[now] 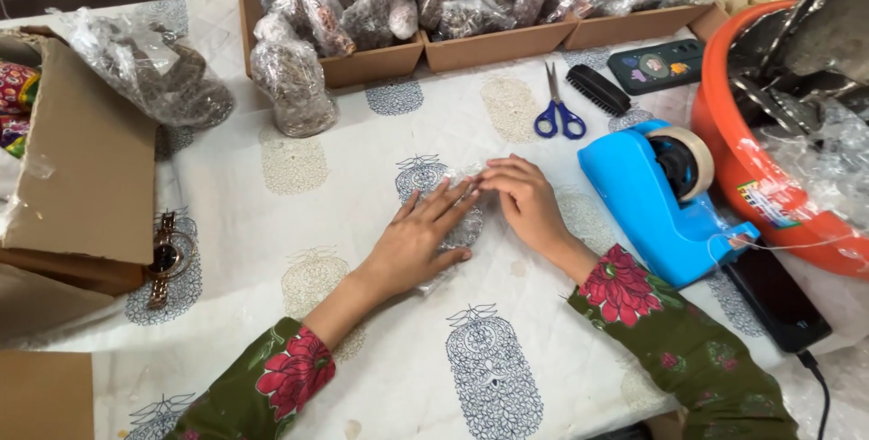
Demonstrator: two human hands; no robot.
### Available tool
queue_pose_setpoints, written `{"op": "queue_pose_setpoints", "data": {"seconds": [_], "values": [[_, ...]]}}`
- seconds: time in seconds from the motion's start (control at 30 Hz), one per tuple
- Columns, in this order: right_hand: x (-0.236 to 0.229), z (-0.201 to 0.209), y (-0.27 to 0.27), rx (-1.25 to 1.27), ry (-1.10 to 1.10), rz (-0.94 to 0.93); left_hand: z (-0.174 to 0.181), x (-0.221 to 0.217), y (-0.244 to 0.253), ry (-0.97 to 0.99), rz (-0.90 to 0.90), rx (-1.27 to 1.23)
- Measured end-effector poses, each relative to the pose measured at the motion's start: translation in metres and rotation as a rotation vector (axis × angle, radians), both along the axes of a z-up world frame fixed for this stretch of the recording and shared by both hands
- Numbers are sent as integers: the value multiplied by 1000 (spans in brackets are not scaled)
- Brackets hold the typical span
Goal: The person wraps a small silver decorative item in bubble wrap and secures it with clear tape. They repeat this process for a second item, placing each wrapped piece into a cardboard box.
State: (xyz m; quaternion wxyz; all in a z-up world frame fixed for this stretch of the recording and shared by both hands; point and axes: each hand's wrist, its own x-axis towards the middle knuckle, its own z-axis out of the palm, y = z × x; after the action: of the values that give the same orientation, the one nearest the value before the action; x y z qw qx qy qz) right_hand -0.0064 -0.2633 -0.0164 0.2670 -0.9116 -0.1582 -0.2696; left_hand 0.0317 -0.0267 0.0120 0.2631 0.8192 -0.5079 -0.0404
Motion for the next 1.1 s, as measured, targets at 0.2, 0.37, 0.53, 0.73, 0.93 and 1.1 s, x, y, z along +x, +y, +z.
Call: {"op": "queue_pose_setpoints", "data": {"seconds": [0.2, 0.37, 0.53, 0.73, 0.93, 1.1], "values": [[-4, 22, 8, 151, -117, -126, -4, 5, 4, 4, -7, -31], [-23, 40, 10, 76, -245, -112, -15, 9, -1, 7, -52, -91], [-86, 95, 16, -713, -252, 30, -3, 7, -2, 106, 62, -41], [-173, 107, -81, -611, -77, -379, -8, 8, -7, 146, 62, -43], [-220, 148, -121, -332, 58, -425, -9, 8, -8, 159, 89, -50], [-241, 113, -146, -337, 137, -553, -8, 5, -8, 179, 106, -44]]}}
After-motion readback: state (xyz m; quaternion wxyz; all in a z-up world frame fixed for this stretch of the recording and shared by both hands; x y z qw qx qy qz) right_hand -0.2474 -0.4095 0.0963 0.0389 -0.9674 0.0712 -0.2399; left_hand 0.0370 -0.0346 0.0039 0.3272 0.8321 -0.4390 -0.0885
